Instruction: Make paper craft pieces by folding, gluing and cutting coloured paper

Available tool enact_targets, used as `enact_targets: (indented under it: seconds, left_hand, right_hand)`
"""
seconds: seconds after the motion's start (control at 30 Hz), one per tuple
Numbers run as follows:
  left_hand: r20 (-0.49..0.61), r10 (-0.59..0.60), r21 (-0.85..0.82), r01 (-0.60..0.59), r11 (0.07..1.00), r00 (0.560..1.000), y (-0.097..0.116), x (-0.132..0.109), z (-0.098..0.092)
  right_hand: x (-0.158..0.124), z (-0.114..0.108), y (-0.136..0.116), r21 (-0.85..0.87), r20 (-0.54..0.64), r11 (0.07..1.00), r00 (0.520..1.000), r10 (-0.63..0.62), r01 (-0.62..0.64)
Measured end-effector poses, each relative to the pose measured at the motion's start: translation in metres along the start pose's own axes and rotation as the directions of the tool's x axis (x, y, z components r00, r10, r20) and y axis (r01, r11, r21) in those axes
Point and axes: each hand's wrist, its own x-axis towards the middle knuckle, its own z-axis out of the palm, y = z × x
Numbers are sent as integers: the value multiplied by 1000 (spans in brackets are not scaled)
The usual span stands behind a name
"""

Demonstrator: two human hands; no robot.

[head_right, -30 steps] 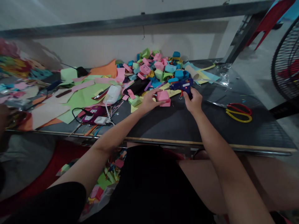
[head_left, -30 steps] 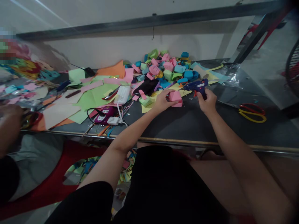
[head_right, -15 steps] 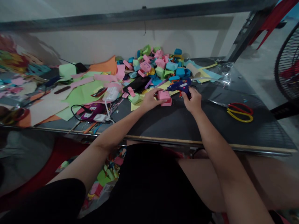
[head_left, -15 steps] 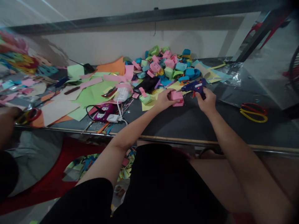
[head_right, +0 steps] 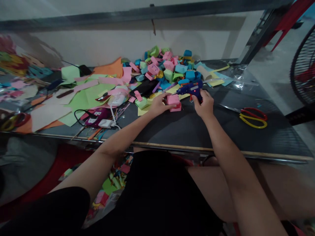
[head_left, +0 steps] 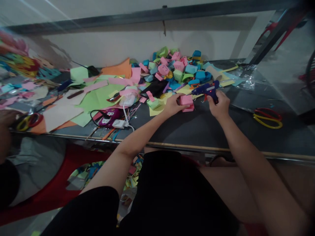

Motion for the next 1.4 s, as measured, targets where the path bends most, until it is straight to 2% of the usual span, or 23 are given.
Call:
enact_targets:
  seconds: [0.1, 0.27, 0.6, 0.9, 1.07, 1.4]
  left_hand:
    - [-13, -7, 12, 7, 1000, 1000, -2, 1, -3]
    - [-68, -34, 27, 36, 999, 997, -7, 2, -12]
    - [-71, -67, 43, 70, 997, 995, -14, 1, -19]
    - [-80, -53, 55, 58, 997, 995, -25, 4, -17]
    - [-81, -43, 43, 46, 998, 996, -24, 3, -18]
    - [-72, -46, 13, 47, 999, 996, -18, 1, -17]
  right_hand:
    - [4, -5, 8, -18, -35, 999, 999, 31, -31]
    - [16, -22, 38, -121, -87, 985, 990, 112, -122]
    - [19, -48, 73, -263, 58, 952, 982, 179, -158]
    - [18, -48, 74, -250, 119, 947, 965, 235, -200]
    - [18, -48, 77, -213, 90, 959, 974, 210, -187]
    - [18, -47, 79, -175, 116, 970, 975, 188, -167]
